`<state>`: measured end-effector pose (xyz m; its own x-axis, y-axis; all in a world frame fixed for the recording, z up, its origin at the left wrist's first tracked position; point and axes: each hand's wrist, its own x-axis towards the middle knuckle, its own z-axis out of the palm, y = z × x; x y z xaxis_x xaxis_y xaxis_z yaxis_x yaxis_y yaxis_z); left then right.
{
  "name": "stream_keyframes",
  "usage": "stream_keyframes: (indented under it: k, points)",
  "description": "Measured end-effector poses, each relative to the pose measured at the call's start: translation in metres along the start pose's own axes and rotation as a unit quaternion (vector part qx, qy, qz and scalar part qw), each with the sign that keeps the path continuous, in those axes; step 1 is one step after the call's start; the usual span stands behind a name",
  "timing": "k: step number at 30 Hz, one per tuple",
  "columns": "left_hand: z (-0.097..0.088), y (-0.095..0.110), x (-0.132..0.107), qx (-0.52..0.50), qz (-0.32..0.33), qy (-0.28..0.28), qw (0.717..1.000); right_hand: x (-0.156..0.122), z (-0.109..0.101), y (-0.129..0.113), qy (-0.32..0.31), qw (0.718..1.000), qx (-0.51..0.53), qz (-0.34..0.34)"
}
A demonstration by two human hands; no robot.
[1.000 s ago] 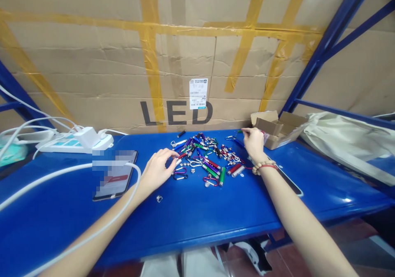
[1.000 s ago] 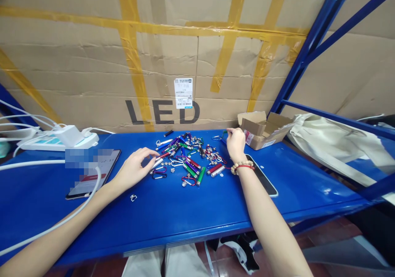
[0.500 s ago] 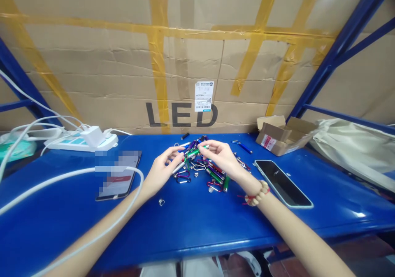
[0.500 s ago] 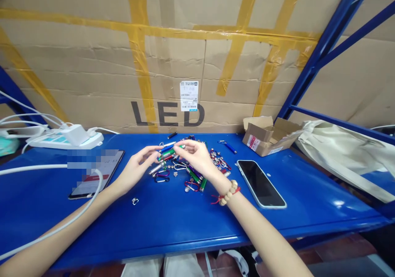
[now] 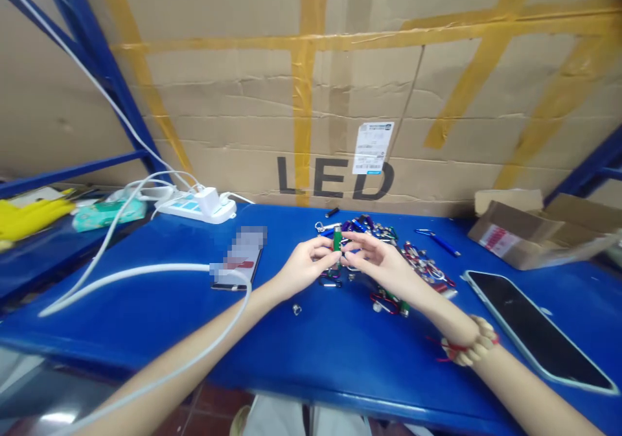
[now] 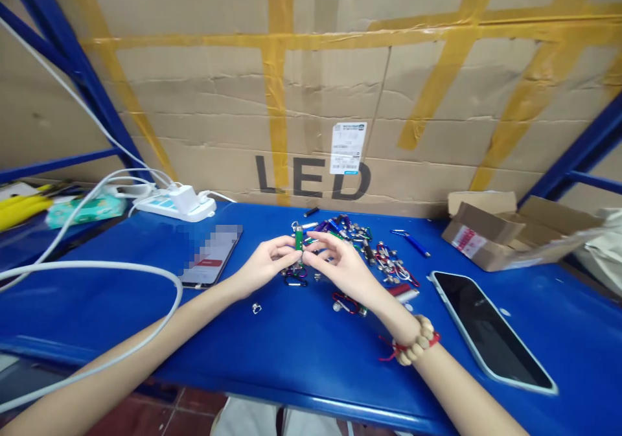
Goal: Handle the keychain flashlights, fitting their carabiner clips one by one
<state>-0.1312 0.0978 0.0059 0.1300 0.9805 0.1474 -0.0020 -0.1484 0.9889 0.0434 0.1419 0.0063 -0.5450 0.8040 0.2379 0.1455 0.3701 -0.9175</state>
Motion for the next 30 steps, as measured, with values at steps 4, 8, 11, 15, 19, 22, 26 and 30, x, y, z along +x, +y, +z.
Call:
stream_keyframes:
  k: [4, 8, 11, 15, 19, 22, 26, 30]
  points:
    - [0.001, -0.001, -0.001, -0.065, -0.004, 0.033, 0.997, -0.002, 0.009, 0.001, -0.026, 0.997, -0.076, 0.002]
    - [0.003, 0.0, -0.001, -0.053, 0.021, 0.046, 0.997, -0.004, 0.011, -0.005, -0.038, 0.993, -0.108, -0.008]
    - [0.001, 0.0, -0.001, -0.048, 0.018, 0.068, 0.996, -0.004, 0.01, -0.006, -0.014, 0.992, -0.121, -0.018]
    - [-0.002, 0.003, -0.002, -0.03, -0.009, 0.076, 0.997, -0.002, 0.004, -0.004, 0.036, 0.992, -0.116, -0.026]
    - [-0.003, 0.007, -0.003, 0.005, -0.043, 0.05, 0.998, -0.001, -0.002, -0.002, 0.074, 0.995, -0.057, -0.033]
    - [-0.003, 0.006, -0.003, 0.028, -0.052, -0.001, 0.998, -0.001, -0.004, -0.002, 0.076, 0.996, -0.023, -0.04]
    - [-0.002, 0.0, -0.003, 0.056, -0.049, -0.058, 0.996, -0.002, -0.001, -0.005, 0.034, 0.999, -0.001, -0.04]
    - [-0.002, 0.0, -0.003, 0.072, -0.035, -0.08, 0.994, -0.003, 0.002, -0.008, 0.012, 1.0, 0.011, -0.01]
